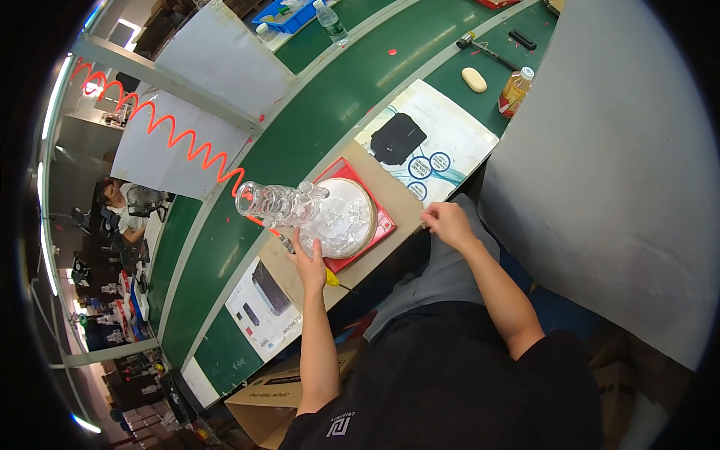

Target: Cleaning glass light fixtures with an air gun and packing them into cardboard boxes.

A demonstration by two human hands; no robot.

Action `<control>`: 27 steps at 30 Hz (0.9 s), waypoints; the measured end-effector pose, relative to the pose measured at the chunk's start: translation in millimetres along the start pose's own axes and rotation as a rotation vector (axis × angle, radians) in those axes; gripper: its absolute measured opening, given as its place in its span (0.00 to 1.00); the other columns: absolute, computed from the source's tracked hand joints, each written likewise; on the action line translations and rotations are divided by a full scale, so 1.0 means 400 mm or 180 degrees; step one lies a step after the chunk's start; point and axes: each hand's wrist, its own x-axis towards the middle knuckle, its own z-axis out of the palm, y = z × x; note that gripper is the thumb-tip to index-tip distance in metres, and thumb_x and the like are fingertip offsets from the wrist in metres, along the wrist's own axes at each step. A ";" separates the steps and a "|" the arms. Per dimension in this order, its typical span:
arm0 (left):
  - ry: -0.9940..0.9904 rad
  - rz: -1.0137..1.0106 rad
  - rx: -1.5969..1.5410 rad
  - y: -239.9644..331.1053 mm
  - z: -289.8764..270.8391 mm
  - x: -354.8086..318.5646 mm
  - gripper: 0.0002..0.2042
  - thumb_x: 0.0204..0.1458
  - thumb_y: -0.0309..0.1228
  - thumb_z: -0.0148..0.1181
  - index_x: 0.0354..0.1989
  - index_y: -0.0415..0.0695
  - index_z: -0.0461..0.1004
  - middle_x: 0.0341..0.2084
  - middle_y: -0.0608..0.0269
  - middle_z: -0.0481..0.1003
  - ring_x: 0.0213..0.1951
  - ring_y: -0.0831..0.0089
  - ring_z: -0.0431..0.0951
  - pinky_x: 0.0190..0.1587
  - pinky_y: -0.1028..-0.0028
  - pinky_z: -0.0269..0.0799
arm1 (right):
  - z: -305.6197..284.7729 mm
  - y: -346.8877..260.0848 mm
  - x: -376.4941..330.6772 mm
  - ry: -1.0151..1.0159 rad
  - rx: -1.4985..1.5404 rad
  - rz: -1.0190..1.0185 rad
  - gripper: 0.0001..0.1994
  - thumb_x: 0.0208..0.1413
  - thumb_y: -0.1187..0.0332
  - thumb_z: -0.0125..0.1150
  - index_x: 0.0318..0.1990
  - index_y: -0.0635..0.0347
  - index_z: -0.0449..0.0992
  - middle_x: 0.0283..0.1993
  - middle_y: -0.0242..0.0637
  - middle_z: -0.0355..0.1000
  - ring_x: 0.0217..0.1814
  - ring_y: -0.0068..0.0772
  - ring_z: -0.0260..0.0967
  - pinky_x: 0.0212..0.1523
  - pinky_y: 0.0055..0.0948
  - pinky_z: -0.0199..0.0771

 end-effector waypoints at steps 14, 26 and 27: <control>0.0034 0.0041 0.0100 -0.004 0.000 -0.001 0.30 0.55 0.39 0.57 0.66 0.54 0.55 0.53 0.35 0.56 0.53 0.39 0.65 0.58 0.58 0.60 | -0.061 0.001 -0.027 0.0187 -0.0629 -0.0655 0.15 0.46 0.68 0.66 0.44 0.58 0.76 0.36 0.40 0.75 0.36 0.40 0.74 0.35 0.35 0.73; -0.0010 -0.0018 0.0065 -0.010 0.002 -0.006 0.30 0.55 0.39 0.57 0.66 0.53 0.55 0.54 0.35 0.55 0.56 0.40 0.62 0.60 0.58 0.58 | 0.124 0.030 0.069 -0.0452 -0.1033 -0.0845 0.09 0.49 0.61 0.64 0.30 0.56 0.81 0.32 0.37 0.76 0.37 0.41 0.73 0.37 0.36 0.72; -0.0004 -0.0020 0.0091 -0.011 0.001 -0.003 0.30 0.55 0.39 0.57 0.66 0.53 0.55 0.54 0.35 0.55 0.56 0.40 0.62 0.60 0.58 0.57 | 0.124 0.032 0.068 -0.0442 -0.1030 -0.0838 0.09 0.49 0.61 0.64 0.30 0.56 0.81 0.32 0.37 0.76 0.37 0.41 0.73 0.37 0.36 0.72</control>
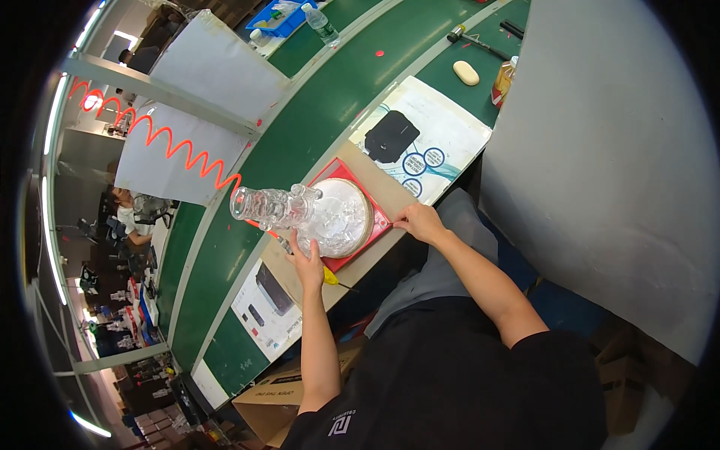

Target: Cleaning glass light fixtures with an air gun and packing them into cardboard boxes.

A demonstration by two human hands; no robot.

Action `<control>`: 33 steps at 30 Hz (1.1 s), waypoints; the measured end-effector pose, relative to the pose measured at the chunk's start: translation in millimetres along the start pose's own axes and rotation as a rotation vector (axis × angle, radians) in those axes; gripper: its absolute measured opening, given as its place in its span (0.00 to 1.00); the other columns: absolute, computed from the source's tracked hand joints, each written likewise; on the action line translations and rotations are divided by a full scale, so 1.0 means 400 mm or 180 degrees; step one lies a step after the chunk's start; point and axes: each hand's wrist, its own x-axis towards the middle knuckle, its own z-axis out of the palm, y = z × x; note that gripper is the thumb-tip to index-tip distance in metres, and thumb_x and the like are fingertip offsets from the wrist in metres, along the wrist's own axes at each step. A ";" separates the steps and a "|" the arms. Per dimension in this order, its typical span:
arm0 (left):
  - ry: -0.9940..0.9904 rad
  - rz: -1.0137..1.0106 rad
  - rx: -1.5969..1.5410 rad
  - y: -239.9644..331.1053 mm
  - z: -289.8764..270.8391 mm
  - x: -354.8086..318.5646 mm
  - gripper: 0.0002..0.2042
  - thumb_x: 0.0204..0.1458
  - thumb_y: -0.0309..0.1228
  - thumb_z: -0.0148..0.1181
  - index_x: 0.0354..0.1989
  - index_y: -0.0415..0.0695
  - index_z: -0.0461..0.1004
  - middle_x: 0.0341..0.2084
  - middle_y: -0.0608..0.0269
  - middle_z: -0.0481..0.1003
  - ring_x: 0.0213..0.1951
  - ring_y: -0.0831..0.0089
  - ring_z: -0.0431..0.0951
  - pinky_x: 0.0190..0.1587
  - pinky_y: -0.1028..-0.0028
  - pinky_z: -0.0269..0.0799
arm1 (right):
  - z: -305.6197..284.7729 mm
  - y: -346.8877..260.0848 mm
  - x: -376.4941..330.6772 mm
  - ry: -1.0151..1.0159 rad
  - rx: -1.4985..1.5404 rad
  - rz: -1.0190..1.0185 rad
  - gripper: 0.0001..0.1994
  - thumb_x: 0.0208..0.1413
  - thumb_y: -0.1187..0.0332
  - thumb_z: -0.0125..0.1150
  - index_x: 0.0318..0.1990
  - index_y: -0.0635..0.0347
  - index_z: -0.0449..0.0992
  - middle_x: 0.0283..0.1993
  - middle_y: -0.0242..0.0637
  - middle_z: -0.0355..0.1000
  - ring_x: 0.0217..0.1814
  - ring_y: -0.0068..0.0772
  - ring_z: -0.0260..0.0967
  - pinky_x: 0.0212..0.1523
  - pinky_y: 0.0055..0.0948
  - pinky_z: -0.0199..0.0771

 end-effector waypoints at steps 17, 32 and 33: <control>-0.0103 -0.0083 0.0086 -0.003 0.003 0.004 0.30 0.57 0.41 0.54 0.67 0.55 0.52 0.55 0.34 0.54 0.57 0.43 0.61 0.62 0.61 0.54 | 0.045 -0.084 -0.016 0.0734 0.2620 0.0379 0.10 0.57 0.70 0.59 0.40 0.69 0.80 0.32 0.37 0.79 0.32 0.22 0.75 0.36 0.21 0.74; 0.0044 0.0064 0.0059 -0.011 0.004 0.004 0.29 0.55 0.39 0.56 0.65 0.51 0.55 0.53 0.35 0.57 0.56 0.40 0.62 0.60 0.58 0.57 | 0.017 -0.019 -0.056 0.0219 0.1412 -0.0009 0.11 0.51 0.70 0.65 0.39 0.69 0.77 0.31 0.41 0.75 0.32 0.28 0.75 0.35 0.26 0.74; 0.0021 0.0048 0.0034 -0.007 0.004 0.005 0.29 0.56 0.39 0.56 0.66 0.52 0.55 0.53 0.35 0.57 0.56 0.40 0.62 0.60 0.58 0.57 | 0.025 -0.022 -0.049 0.0249 0.1181 -0.0092 0.11 0.50 0.70 0.66 0.39 0.68 0.77 0.31 0.42 0.74 0.32 0.31 0.74 0.36 0.27 0.74</control>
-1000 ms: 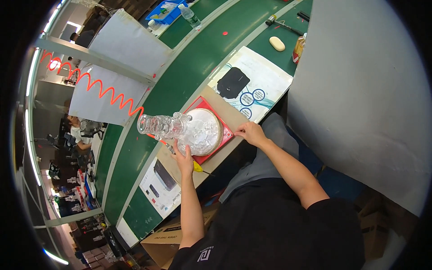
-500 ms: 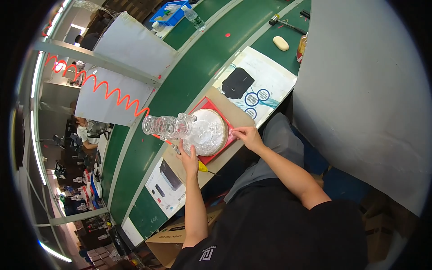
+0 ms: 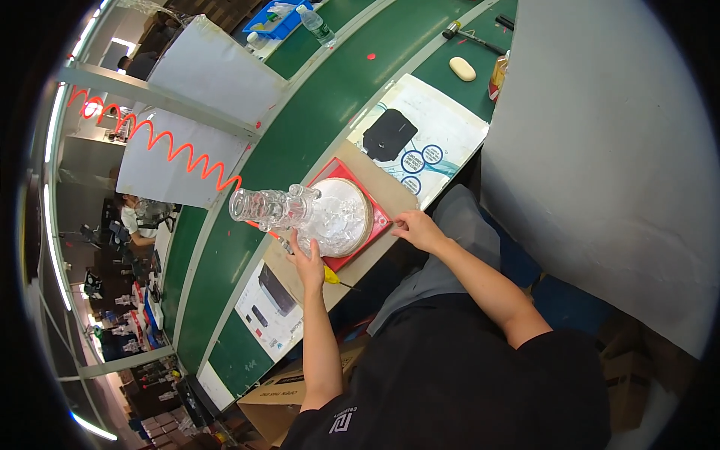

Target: Cleaning glass light fixtures with an air gun and packing them into cardboard boxes.

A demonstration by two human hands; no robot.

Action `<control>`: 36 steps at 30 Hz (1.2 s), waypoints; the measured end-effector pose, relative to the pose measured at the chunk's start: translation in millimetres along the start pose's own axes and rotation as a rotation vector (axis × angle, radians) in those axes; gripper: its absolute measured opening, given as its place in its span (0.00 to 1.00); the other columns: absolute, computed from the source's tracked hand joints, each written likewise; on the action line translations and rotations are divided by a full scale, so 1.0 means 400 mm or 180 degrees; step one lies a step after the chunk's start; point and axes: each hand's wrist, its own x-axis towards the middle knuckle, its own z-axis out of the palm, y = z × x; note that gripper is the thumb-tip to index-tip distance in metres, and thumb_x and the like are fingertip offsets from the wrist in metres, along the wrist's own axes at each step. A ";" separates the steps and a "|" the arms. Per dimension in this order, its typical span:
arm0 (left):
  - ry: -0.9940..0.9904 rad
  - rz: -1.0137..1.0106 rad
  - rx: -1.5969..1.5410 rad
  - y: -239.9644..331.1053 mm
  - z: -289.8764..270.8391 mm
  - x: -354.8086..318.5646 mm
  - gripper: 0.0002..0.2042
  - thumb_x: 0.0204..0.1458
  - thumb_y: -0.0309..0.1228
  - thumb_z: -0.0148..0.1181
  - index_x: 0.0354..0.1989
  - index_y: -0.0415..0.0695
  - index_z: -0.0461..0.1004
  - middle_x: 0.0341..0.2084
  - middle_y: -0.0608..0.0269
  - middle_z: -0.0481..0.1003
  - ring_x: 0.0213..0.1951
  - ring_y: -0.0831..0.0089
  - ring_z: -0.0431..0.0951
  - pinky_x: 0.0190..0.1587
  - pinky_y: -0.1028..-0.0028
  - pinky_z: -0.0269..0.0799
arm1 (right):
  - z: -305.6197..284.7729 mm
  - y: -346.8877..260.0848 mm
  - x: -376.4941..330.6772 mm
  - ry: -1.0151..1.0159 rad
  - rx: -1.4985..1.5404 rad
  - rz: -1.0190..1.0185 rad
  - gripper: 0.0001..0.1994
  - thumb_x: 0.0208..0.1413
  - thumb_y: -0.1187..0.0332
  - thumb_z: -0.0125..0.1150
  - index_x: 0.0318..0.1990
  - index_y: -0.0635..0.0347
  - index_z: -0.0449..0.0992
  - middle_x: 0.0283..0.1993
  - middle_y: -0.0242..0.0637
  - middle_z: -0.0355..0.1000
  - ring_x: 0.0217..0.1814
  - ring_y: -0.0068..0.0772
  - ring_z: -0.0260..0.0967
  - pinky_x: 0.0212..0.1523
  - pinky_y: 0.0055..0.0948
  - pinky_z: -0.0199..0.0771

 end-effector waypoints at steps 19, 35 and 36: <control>-0.0201 -0.0172 -0.0128 0.018 -0.007 0.000 0.29 0.57 0.39 0.54 0.66 0.53 0.53 0.56 0.35 0.53 0.60 0.42 0.58 0.63 0.59 0.52 | 0.010 -0.052 0.053 0.0448 0.1116 0.0736 0.07 0.52 0.68 0.62 0.31 0.63 0.79 0.33 0.36 0.77 0.35 0.28 0.73 0.40 0.27 0.72; -0.0061 -0.0239 0.0179 0.039 0.041 0.084 0.28 0.58 0.39 0.51 0.66 0.50 0.52 0.49 0.29 0.58 0.50 0.37 0.64 0.54 0.55 0.62 | -0.497 0.210 -0.418 0.2897 -0.1276 0.1652 0.12 0.61 0.63 0.54 0.36 0.65 0.74 0.25 0.39 0.73 0.25 0.29 0.74 0.31 0.27 0.74; -0.0056 -0.0142 0.0158 0.041 0.060 0.109 0.28 0.58 0.39 0.50 0.66 0.52 0.51 0.51 0.27 0.57 0.51 0.36 0.64 0.55 0.55 0.61 | -0.497 0.259 -0.453 0.3071 -0.2349 0.0779 0.11 0.59 0.64 0.56 0.40 0.64 0.75 0.25 0.39 0.73 0.25 0.32 0.74 0.30 0.29 0.74</control>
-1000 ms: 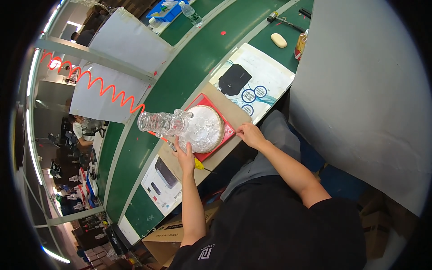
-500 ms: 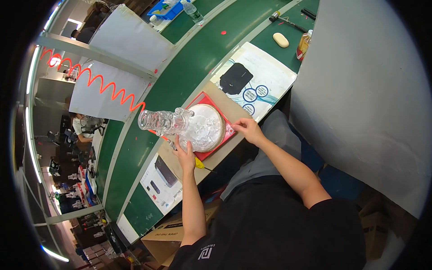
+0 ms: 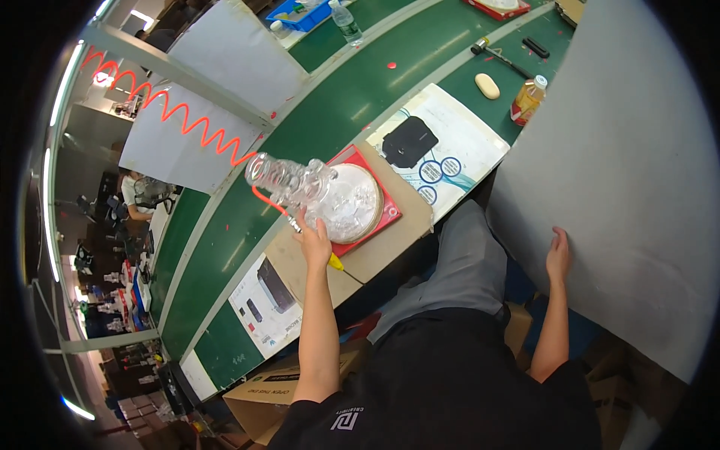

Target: Cleaning glass light fixtures with an air gun and packing them into cardboard boxes.

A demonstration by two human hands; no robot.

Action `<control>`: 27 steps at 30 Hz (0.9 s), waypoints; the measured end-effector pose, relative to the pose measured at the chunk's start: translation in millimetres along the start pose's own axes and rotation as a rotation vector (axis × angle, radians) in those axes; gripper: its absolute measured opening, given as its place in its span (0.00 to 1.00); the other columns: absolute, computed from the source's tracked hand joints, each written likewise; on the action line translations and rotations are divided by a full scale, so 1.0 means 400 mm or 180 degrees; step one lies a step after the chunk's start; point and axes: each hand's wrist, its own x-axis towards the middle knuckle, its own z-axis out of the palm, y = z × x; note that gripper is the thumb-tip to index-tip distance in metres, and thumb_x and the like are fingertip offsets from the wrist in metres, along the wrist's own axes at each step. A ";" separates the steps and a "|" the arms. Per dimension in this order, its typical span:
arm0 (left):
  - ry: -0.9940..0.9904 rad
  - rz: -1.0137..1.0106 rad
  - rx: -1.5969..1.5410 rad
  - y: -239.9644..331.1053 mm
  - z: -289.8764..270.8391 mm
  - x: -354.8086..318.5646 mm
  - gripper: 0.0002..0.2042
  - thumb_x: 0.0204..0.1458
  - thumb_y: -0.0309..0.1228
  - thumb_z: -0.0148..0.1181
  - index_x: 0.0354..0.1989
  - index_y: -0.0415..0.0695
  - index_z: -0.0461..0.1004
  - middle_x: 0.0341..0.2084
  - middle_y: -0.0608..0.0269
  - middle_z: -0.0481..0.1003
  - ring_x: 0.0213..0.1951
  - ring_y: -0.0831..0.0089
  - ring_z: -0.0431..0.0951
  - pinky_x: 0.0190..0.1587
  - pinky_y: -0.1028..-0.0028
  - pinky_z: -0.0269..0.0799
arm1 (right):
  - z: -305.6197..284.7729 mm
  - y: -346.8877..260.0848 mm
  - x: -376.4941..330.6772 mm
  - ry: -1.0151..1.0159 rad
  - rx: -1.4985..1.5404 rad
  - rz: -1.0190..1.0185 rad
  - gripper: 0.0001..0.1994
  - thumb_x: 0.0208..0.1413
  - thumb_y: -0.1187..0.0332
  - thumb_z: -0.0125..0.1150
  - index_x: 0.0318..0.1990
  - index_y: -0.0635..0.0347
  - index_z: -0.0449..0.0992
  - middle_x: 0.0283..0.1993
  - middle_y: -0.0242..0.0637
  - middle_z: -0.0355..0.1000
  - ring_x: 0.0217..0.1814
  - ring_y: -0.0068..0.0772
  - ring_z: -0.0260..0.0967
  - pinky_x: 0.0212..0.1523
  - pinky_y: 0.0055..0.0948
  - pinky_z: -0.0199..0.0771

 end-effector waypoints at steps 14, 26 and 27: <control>0.0326 0.0079 -0.1290 -0.055 -0.102 -0.026 0.35 0.53 0.26 0.56 0.70 0.51 0.49 0.46 0.55 0.68 0.41 0.67 0.72 0.44 0.75 0.69 | -0.148 -0.511 -0.046 -0.1773 0.1473 -0.0260 0.09 0.52 0.72 0.62 0.40 0.64 0.78 0.40 0.41 0.73 0.32 0.31 0.72 0.32 0.26 0.71; -0.0854 0.2295 -0.0826 0.333 -0.280 -0.189 0.23 0.56 0.20 0.50 0.62 0.44 0.65 0.56 0.52 0.66 0.52 0.63 0.69 0.53 0.71 0.66 | -0.005 -0.977 0.008 -0.4135 0.3608 -0.0965 0.45 0.52 0.60 0.67 0.70 0.57 0.41 0.59 0.45 0.60 0.58 0.34 0.62 0.54 0.30 0.66; -0.0816 0.2311 -0.0813 0.346 -0.289 -0.175 0.23 0.56 0.20 0.50 0.62 0.44 0.65 0.56 0.52 0.66 0.52 0.63 0.69 0.53 0.71 0.66 | -0.017 -1.000 0.025 -0.4797 0.3678 -0.0451 0.44 0.53 0.60 0.66 0.70 0.57 0.40 0.57 0.44 0.62 0.56 0.32 0.63 0.53 0.29 0.67</control>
